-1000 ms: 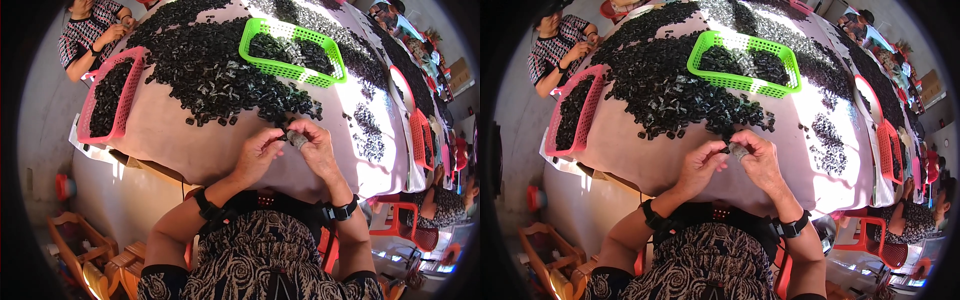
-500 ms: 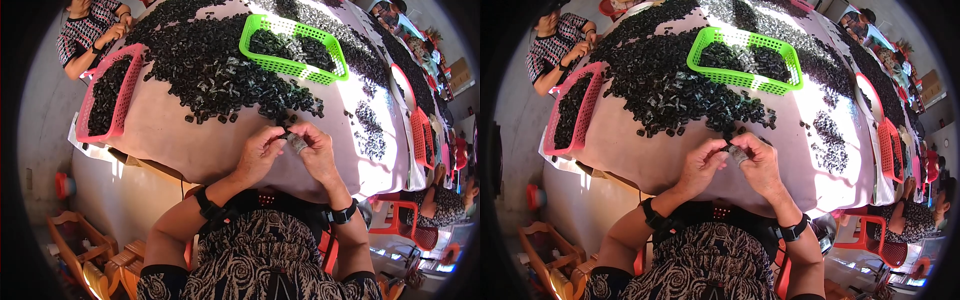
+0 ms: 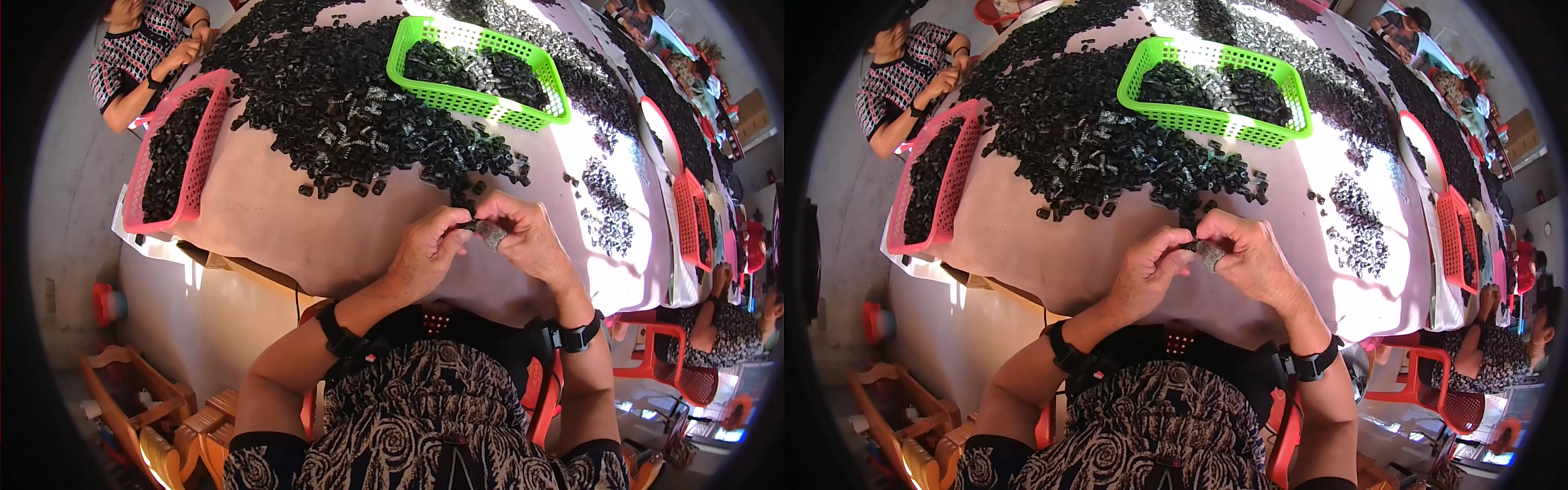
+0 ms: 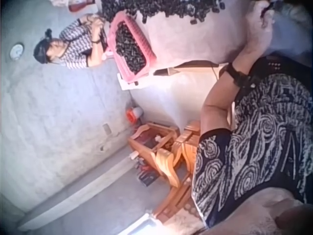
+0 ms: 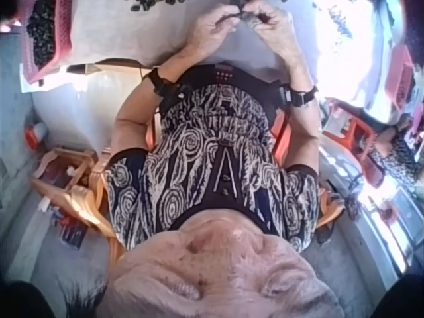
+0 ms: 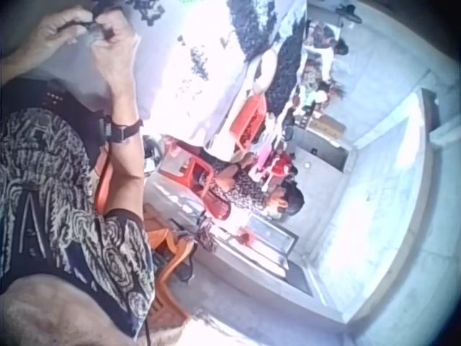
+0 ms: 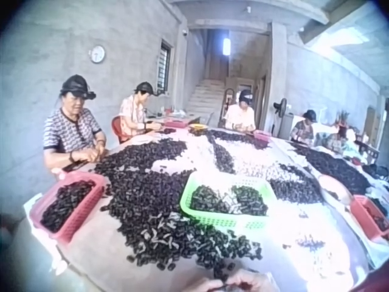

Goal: Sorting small black shoe components from a pile into a plastic basket at a production table.

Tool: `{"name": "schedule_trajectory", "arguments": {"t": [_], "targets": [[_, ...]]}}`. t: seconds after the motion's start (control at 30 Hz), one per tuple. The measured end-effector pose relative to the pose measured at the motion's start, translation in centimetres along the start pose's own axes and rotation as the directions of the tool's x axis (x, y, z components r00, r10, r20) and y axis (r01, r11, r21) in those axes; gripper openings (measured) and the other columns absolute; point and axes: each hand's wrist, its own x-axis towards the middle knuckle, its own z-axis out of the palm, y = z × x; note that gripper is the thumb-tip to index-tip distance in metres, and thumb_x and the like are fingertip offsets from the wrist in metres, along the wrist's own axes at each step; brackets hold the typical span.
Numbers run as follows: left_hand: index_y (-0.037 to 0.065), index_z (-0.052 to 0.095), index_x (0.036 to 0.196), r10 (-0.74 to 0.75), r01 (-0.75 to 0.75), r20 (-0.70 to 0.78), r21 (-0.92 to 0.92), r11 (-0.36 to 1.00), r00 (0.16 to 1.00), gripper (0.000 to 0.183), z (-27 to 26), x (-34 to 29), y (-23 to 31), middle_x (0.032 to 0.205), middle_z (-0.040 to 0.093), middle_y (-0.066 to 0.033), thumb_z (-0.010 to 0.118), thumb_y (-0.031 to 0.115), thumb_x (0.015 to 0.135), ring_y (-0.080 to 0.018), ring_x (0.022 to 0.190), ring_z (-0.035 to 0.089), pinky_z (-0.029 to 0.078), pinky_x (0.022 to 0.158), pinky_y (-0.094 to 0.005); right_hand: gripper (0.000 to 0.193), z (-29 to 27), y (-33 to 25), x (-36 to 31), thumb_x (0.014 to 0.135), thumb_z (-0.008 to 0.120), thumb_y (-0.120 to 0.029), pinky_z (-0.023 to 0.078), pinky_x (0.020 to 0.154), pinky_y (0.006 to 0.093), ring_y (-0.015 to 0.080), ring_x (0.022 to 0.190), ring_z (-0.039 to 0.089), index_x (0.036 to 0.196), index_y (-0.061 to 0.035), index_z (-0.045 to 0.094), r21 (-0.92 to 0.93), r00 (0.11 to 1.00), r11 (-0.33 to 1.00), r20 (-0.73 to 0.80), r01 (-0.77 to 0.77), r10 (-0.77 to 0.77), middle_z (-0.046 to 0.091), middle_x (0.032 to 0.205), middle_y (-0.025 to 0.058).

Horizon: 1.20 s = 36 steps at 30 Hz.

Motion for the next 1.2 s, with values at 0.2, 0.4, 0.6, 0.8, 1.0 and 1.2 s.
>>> {"name": "schedule_trajectory", "arguments": {"t": [0.2, 0.4, 0.6, 0.8, 1.0, 1.2], "targets": [[0.0, 0.056, 0.11, -0.011, 0.011, 0.004, 0.038, 0.999, 1.0, 0.017, 0.0, 0.0, 0.0, 0.083, 0.061, -0.0056, 0.052, 0.001, 0.094, -0.0106, 0.069, 0.061, 0.05, 0.065, -0.0231, 0.019, 0.6, 0.0, -0.1, 0.072, 0.058, 0.009, 0.043, 0.057, 0.0249, 0.0122, 0.059, 0.047, 0.086, -0.0032, 0.054, -0.033, 1.0, 0.999, -0.017, 0.017, -0.018, 0.052, 0.066, 0.0077], [0.0, 0.056, 0.111, -0.007, 0.008, -0.011, 0.052, 0.999, 1.0, 0.018, 0.0, -0.1, 0.1, 0.081, 0.06, -0.0056, 0.05, 0.0, 0.094, -0.0105, 0.068, 0.06, 0.049, 0.064, -0.0238, 0.027, 1.6, 0.2, -0.3, 0.066, 0.049, 0.012, 0.043, 0.056, 0.0248, 0.0164, 0.056, 0.045, 0.087, -0.0037, 0.053, -0.07, 0.991, 0.994, -0.106, 0.08, -0.087, 0.049, 0.065, 0.0078], [0.0, 0.057, 0.111, 0.041, -0.029, -0.091, 0.129, 0.991, 0.995, 0.019, 0.8, -0.4, 0.4, 0.082, 0.06, -0.006, 0.049, -0.001, 0.093, -0.0107, 0.067, 0.06, 0.049, 0.063, -0.0236, 0.027, 2.4, 0.3, -0.6, 0.068, 0.046, 0.012, 0.044, 0.054, 0.0251, 0.0133, 0.057, 0.048, 0.089, -0.0027, 0.052, 0.031, 0.992, 0.999, -0.122, -0.011, 0.015, 0.051, 0.067, 0.0075], [-0.001, 0.057, 0.11, 0.003, 0.002, -0.058, 0.08, 0.997, 0.998, 0.018, 0.5, 0.2, 0.7, 0.086, 0.062, -0.0067, 0.05, -0.001, 0.094, -0.01, 0.067, 0.059, 0.05, 0.065, -0.0232, 0.022, 1.2, -0.9, -0.7, 0.073, 0.045, 0.011, 0.049, 0.045, 0.0253, 0.0091, 0.063, 0.059, 0.089, -0.0017, 0.053, 0.126, 0.988, 0.981, -0.029, -0.144, 0.149, 0.058, 0.071, 0.0035], [-0.001, 0.057, 0.111, -0.095, 0.094, 0.002, -0.128, 0.987, 0.995, 0.018, 0.5, -0.2, 0.9, 0.089, 0.065, -0.0064, 0.052, 0.001, 0.093, -0.0102, 0.073, 0.061, 0.051, 0.067, -0.0241, 0.004, -0.2, -1.0, -0.7, 0.089, 0.054, -0.002, 0.049, 0.044, 0.0216, 0.0063, 0.057, 0.055, 0.09, -0.0029, 0.058, 0.428, 0.965, 0.865, 0.108, -0.262, 0.239, 0.061, 0.074, 0.0009], [-0.001, 0.058, 0.111, -0.04, 0.056, 0.079, -0.209, 0.976, 0.996, 0.018, 0.4, -0.1, 1.5, 0.097, 0.058, -0.0063, 0.054, 0.002, 0.093, -0.0103, 0.083, 0.059, 0.051, 0.072, -0.0251, 0.014, -0.9, 0.2, -1.8, 0.089, 0.06, -0.018, 0.046, 0.042, 0.019, 0.0051, 0.056, 0.056, 0.09, -0.005, 0.06, 0.65, 0.904, 0.629, 0.287, -0.427, 0.317, 0.06, 0.069, 0.0001]]}}
